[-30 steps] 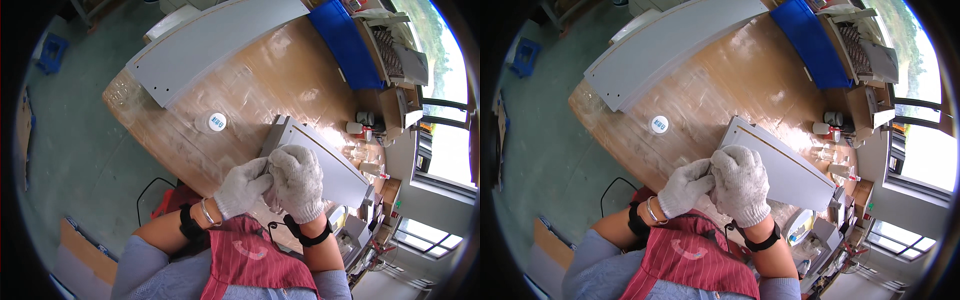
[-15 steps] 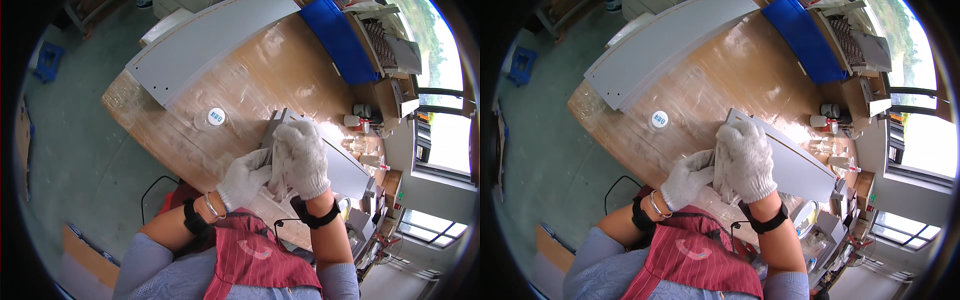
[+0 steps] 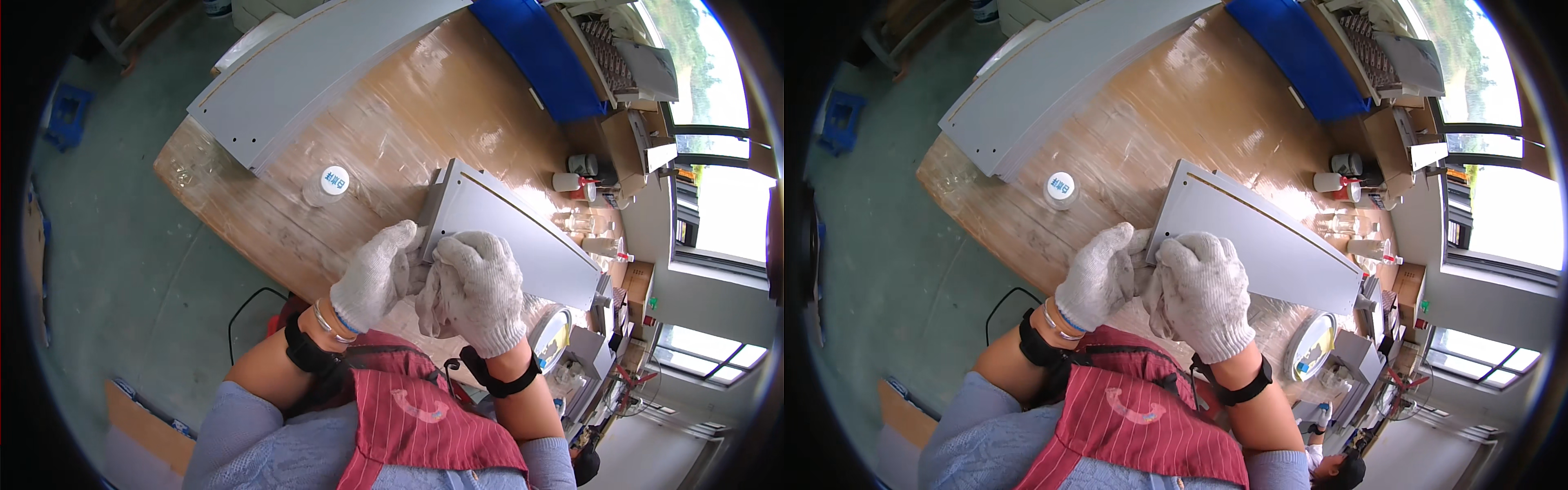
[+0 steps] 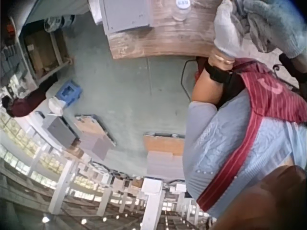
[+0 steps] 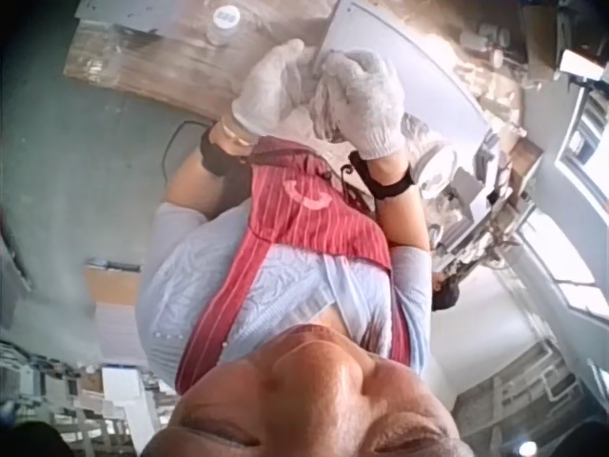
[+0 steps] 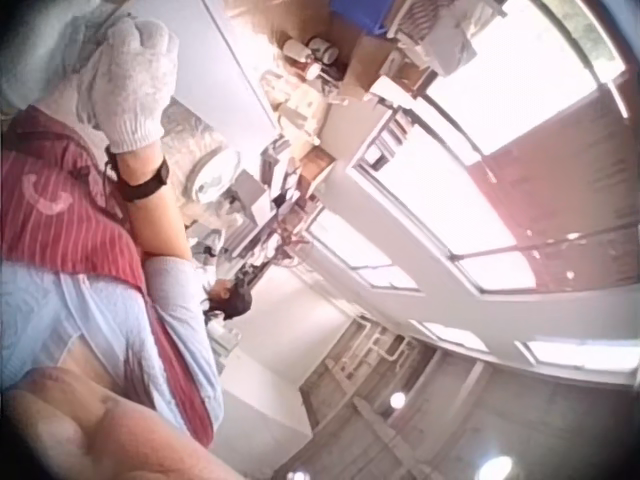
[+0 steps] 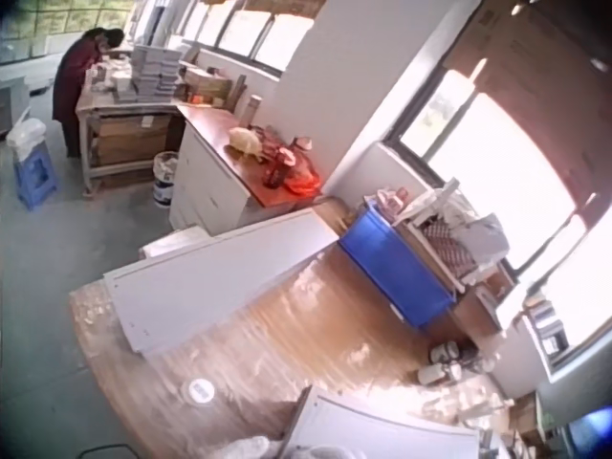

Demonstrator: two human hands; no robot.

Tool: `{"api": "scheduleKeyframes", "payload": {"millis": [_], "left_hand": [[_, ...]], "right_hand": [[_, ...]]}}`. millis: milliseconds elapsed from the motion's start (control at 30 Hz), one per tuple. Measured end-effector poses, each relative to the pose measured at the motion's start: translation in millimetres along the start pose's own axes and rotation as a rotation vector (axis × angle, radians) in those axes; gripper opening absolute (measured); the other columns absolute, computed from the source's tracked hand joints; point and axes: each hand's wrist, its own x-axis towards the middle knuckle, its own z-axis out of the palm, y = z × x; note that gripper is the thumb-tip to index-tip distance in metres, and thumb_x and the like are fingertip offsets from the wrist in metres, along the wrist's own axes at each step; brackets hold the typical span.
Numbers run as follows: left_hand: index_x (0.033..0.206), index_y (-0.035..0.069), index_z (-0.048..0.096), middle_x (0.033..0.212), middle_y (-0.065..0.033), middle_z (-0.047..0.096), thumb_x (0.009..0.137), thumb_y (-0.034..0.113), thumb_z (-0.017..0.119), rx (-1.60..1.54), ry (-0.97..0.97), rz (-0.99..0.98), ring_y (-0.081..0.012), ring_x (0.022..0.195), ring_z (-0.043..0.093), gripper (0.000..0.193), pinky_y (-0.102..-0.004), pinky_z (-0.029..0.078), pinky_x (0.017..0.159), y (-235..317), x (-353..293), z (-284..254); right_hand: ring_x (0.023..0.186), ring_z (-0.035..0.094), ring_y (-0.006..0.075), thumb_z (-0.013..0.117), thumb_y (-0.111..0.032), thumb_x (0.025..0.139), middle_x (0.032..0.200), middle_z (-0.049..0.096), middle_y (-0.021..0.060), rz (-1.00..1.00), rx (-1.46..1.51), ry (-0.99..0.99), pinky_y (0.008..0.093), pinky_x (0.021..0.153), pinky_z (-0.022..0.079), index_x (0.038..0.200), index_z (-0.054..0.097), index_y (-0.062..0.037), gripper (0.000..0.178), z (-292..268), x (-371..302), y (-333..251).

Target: The person cleans a stack of gray rectangular panels on a workbench. They wipe the panels with a white cloth, apply liquid from a bottle, and use a blue sponge to scrub the surface. The person handles the panels one at a time, flipping them over to clean both sides.

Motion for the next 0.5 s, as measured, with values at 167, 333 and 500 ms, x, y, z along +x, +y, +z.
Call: {"api": "scheduleKeyframes", "payload": {"millis": [167,333,500], "left_hand": [[0.141,-0.003,0.051,0.131,-0.0158,0.064,0.11,0.049,0.033,-0.073,0.01,0.015,-0.0258,0.118,0.064,0.063,-0.0398,0.05,0.104,-2.3,1.4,7.3],[0.141,-0.01,0.047,0.134,-0.0193,0.062,0.106,0.061,0.029,0.099,0.101,0.06,-0.0269,0.122,0.062,0.082,-0.0396,0.049,0.106,-0.4,5.2,4.5],[0.14,-0.01,0.048,0.135,-0.0196,0.061,0.107,0.061,0.028,0.143,0.112,0.058,-0.0269,0.12,0.063,0.081,-0.0394,0.05,0.104,-1.7,3.6,-1.1]], "right_hand": [[0.096,0.064,0.0353,0.071,-0.008,0.082,0.103,0.067,0.0106,-0.05,-0.024,0.167,0.0445,0.08,0.053,0.102,0.071,-0.0118,0.021,17.8,59.0,15.2],[0.094,0.064,0.0353,0.072,-0.009,0.08,0.104,0.066,0.0085,-0.05,-0.07,0.062,0.0444,0.079,0.053,0.102,0.071,-0.013,0.022,14.3,44.8,-9.6],[0.094,0.062,0.0348,0.071,-0.011,0.081,0.104,0.065,0.0086,-0.091,0.036,-0.005,0.0458,0.08,0.053,0.1,0.071,-0.0134,0.019,2.3,44.3,-5.1]]}}
